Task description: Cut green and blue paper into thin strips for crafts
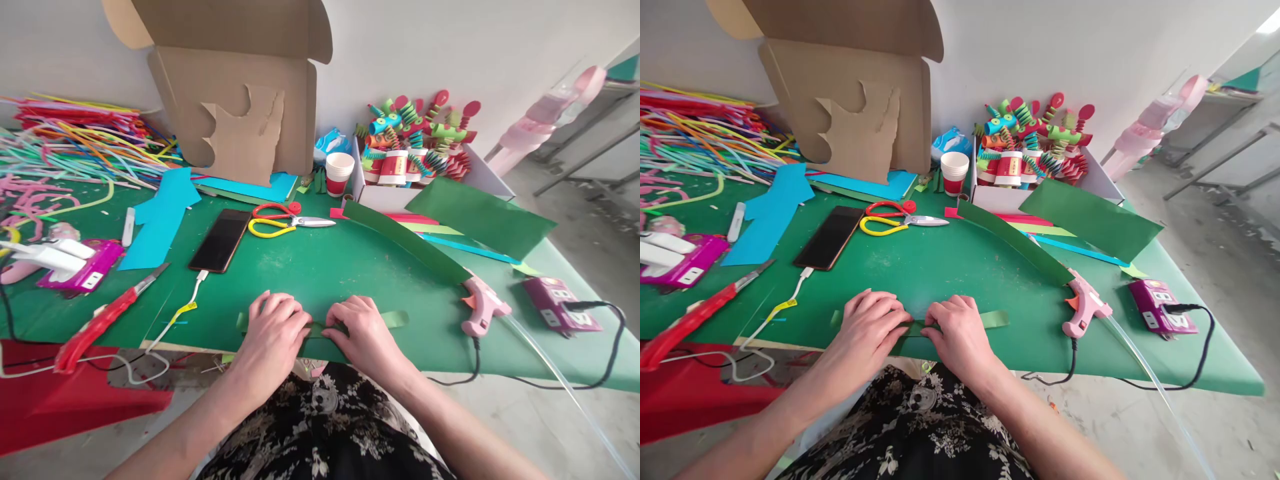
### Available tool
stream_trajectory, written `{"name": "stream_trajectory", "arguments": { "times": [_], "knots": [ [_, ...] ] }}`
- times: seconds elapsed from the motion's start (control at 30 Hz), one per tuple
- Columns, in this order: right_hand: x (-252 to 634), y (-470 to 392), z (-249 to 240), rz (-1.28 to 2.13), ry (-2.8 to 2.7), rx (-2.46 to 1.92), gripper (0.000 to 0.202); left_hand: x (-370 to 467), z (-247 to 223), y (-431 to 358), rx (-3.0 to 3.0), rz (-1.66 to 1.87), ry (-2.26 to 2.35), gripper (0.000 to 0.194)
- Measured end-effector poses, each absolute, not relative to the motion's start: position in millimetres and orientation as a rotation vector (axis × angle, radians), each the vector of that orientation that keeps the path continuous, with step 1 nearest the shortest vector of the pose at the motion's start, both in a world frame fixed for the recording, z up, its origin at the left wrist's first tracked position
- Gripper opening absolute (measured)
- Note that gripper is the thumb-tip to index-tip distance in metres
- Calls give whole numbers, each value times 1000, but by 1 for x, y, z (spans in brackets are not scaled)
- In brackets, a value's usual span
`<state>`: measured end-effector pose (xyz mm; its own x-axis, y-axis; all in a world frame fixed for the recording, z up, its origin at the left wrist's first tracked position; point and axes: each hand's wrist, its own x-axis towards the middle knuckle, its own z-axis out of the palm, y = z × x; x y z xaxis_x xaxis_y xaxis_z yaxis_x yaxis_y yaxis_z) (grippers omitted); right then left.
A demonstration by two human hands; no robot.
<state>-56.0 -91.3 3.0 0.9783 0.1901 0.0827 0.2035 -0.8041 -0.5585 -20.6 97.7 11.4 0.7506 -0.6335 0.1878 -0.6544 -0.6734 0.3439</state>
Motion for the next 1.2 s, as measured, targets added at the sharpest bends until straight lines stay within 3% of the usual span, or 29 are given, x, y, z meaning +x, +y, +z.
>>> {"name": "stream_trajectory", "arguments": {
  "times": [0.3,1.2],
  "knots": [
    [-57,-93,3,-39,-277,-2474,23,-21,8,99,2554,84,-900,11],
    [-57,-90,-3,-90,-259,-2567,14,-24,1,93,2655,57,-797,17]
  ]
}}
